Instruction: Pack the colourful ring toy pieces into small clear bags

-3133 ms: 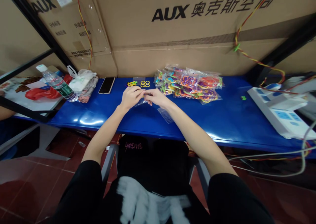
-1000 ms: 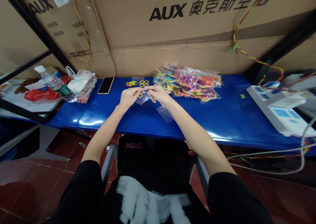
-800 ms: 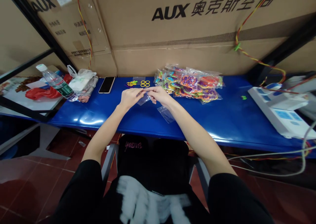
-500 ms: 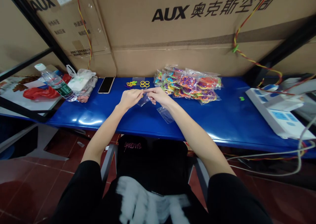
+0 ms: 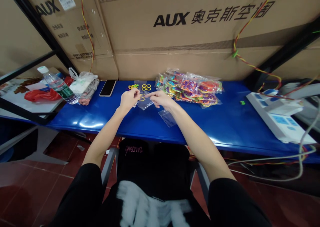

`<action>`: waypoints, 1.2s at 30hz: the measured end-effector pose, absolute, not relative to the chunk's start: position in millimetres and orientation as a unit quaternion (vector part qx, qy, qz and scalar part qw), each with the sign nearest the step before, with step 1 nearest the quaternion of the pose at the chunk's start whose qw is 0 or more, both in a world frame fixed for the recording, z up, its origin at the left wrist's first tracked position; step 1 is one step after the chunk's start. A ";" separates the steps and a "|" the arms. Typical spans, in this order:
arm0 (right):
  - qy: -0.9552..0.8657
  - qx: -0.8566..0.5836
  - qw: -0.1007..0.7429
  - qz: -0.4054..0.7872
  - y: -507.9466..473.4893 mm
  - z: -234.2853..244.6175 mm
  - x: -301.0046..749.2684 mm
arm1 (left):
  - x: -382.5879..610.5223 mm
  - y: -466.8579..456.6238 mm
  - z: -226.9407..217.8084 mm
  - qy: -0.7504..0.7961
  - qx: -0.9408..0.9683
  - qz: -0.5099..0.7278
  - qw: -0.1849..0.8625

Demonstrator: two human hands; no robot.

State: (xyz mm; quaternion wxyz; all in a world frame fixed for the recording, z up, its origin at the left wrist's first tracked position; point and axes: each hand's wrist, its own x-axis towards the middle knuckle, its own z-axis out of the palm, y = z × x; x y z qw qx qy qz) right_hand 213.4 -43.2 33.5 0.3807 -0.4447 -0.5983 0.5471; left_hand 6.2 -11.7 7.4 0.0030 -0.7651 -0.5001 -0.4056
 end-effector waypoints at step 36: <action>-0.899 -0.332 0.284 0.015 -44.9 17.1 204.3 | 12.0 -12.3 6.3 -0.330 -0.775 -0.433 -0.320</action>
